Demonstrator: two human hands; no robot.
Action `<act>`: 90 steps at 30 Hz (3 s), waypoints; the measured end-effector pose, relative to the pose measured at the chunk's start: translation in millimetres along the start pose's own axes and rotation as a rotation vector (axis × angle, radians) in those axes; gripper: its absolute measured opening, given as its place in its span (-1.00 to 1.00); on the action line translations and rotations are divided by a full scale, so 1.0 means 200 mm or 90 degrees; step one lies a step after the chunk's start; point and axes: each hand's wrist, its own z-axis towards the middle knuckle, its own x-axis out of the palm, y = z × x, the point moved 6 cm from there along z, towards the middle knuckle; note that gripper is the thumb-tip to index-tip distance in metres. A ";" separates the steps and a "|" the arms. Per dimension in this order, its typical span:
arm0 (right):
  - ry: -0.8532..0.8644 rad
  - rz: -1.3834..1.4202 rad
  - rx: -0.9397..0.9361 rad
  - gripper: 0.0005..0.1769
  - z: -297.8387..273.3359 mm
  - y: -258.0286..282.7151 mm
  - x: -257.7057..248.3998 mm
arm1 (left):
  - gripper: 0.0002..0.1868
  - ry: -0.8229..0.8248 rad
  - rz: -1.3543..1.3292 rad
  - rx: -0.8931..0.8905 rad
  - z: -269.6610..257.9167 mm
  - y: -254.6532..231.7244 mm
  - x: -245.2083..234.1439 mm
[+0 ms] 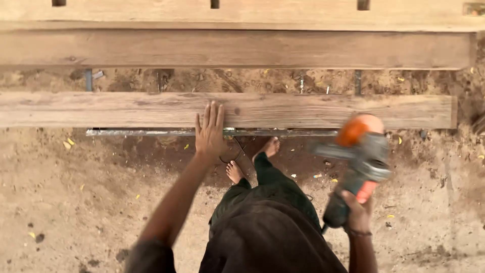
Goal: Smooth long wooden beams using an angle grinder equipped with a sanding disc.
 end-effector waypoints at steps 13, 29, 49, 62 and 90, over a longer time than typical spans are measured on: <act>-0.149 0.133 -0.018 -0.40 0.27 0.05 -0.25 | -0.09 -0.009 0.380 0.323 0.43 0.14 0.15; -0.016 -0.014 0.086 -0.50 0.50 0.15 0.03 | -0.60 0.410 0.102 -0.038 0.62 0.03 -0.36; 0.433 -0.629 0.039 -0.27 0.69 0.14 1.76 | -0.48 0.053 -0.499 -0.088 -0.02 0.64 -0.60; 0.633 -0.555 0.006 -0.18 0.54 0.18 2.72 | -0.51 -0.075 -0.424 -0.289 -0.17 1.45 -0.72; 0.389 -0.466 0.093 -0.38 0.58 0.42 1.19 | -0.60 0.025 -0.526 -0.027 0.12 0.02 -0.54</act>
